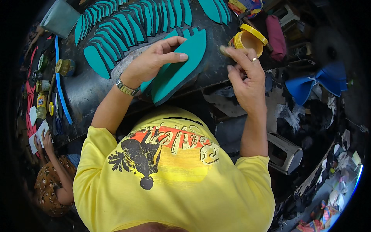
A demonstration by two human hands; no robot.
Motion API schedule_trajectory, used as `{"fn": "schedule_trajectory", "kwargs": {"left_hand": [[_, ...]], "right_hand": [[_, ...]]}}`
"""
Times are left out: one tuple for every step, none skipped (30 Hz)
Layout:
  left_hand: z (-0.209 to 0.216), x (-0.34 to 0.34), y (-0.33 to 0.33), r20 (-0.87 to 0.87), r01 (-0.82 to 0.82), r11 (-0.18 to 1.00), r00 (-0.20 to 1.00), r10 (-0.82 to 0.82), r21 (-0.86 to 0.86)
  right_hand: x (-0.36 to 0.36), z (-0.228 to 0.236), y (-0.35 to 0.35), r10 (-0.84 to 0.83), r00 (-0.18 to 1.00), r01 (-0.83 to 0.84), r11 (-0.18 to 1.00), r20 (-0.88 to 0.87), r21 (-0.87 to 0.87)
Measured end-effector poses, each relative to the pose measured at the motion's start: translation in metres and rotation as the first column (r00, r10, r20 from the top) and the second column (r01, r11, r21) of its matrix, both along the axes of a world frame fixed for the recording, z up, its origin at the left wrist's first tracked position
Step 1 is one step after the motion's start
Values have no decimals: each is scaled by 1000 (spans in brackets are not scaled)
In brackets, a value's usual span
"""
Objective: The person repeatedly picks up teal-colored shoe sole pieces, applies glue from a yellow container to the edges, and places them back on the table. The person also closes the glue container and rubs their hands together.
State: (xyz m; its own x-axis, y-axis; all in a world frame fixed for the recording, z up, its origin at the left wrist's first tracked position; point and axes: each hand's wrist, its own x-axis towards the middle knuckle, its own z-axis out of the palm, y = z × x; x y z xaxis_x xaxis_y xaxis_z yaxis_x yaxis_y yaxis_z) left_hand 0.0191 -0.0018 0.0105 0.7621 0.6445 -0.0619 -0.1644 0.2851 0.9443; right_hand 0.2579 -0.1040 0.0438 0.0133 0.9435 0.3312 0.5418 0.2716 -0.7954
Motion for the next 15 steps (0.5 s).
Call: {"fn": "schedule_trajectory", "kwargs": {"left_hand": [[0,4,-4,42,-1,999,999,2,-36],[1,6,-8,72,16,997,997,-11,-74],[1,7,-10,96,24,994,995,-13,-108],[1,7,-12,119,32,989,993,-15,-142],[1,7,-13,125,41,989,992,-24,-140],[1,6,-15,132,41,986,991,-20,-164],[0,6,-15,142,39,983,990,-13,-181],[-1,5,-15,132,23,980,991,3,-197],[-2,5,-15,152,41,982,988,-13,-184],[-3,6,-14,152,47,984,988,-20,-173],[-4,6,-14,152,53,985,988,-28,-163],[-6,6,-13,171,69,981,985,-38,-182],[-7,5,-12,191,85,976,981,-46,-200],[-9,5,-11,187,83,972,982,-42,-218],[-10,5,-12,222,89,968,974,-36,-235]], "right_hand": [[-7,-7,5,42,990,-30,996,-138,86],[-13,-13,9,100,958,-57,985,-269,161],[-14,-18,14,148,967,-113,979,-206,171],[-16,-24,16,139,987,-122,972,-77,201],[-19,-30,19,100,994,-86,972,-52,220],[-20,-36,21,60,997,-50,971,-39,234],[-20,-40,23,73,995,-56,974,-67,221],[-19,-44,24,84,992,-63,976,-95,210],[-18,-48,27,94,988,-68,978,-124,199],[-17,-51,28,143,982,-117,973,-125,196],[-15,-54,30,192,973,-165,967,-126,193],[-14,-57,30,235,958,-207,963,-163,173],[-13,-60,29,271,946,-246,957,-176,153],[-14,-64,26,301,927,-280,953,-225,118],[-15,-67,21,312,903,-315,948,-296,38]]}}
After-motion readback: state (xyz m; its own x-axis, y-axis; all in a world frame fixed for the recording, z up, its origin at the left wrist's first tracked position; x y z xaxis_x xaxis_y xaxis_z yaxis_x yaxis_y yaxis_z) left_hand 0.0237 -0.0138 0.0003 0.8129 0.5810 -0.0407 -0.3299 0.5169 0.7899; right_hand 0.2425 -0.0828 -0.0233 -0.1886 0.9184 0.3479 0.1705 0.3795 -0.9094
